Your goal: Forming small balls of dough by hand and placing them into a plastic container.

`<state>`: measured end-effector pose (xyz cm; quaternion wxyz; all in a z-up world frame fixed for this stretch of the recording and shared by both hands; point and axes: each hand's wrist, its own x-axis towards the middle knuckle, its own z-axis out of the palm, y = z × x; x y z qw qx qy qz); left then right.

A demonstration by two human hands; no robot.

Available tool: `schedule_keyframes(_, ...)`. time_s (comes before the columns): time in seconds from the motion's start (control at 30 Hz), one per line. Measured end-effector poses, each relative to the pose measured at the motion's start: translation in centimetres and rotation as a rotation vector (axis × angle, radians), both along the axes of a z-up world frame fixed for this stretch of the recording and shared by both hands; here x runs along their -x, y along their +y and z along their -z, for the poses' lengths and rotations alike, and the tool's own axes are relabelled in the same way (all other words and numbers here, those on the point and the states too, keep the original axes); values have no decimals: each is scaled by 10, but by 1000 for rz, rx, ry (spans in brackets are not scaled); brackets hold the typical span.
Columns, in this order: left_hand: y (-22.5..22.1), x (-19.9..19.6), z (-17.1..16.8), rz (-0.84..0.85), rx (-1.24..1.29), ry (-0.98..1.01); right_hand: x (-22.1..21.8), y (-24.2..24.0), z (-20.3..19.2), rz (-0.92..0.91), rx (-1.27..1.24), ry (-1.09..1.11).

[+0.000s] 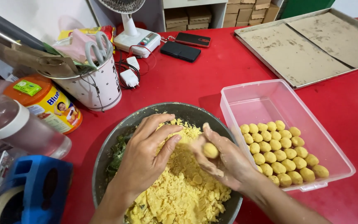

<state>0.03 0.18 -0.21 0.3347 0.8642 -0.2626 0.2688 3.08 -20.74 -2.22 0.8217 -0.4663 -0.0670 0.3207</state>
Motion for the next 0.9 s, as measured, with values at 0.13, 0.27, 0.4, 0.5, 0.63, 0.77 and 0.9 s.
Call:
schedule_keyframes(0.13,-1,1,-1,-6,11,37,3,3,-1,26,-120,35)
schedule_keyframes(0.27,0,0,-1,2,17,25,-1,-3,-3,-71,-130,-34)
schedule_keyframes(0.4,1,1,-3,3,12,33,2,2,-6,-70,-82,-129)
schedule_keyframes(0.5,1,0,-2,38,37,-58,-3,2,-2,8,-157,27)
schedule_keyframes(0.63,-3,-4,0,20,32,-98,-20,-35,-17,-80,-23,-151)
schedule_keyframes(0.77,0,-5,4,-19,14,-89,-65,-95,-36,-98,417,-589)
schedule_keyframes(0.9,3,-11,13,2,3,-132,-122,-164,-16,63,985,-715)
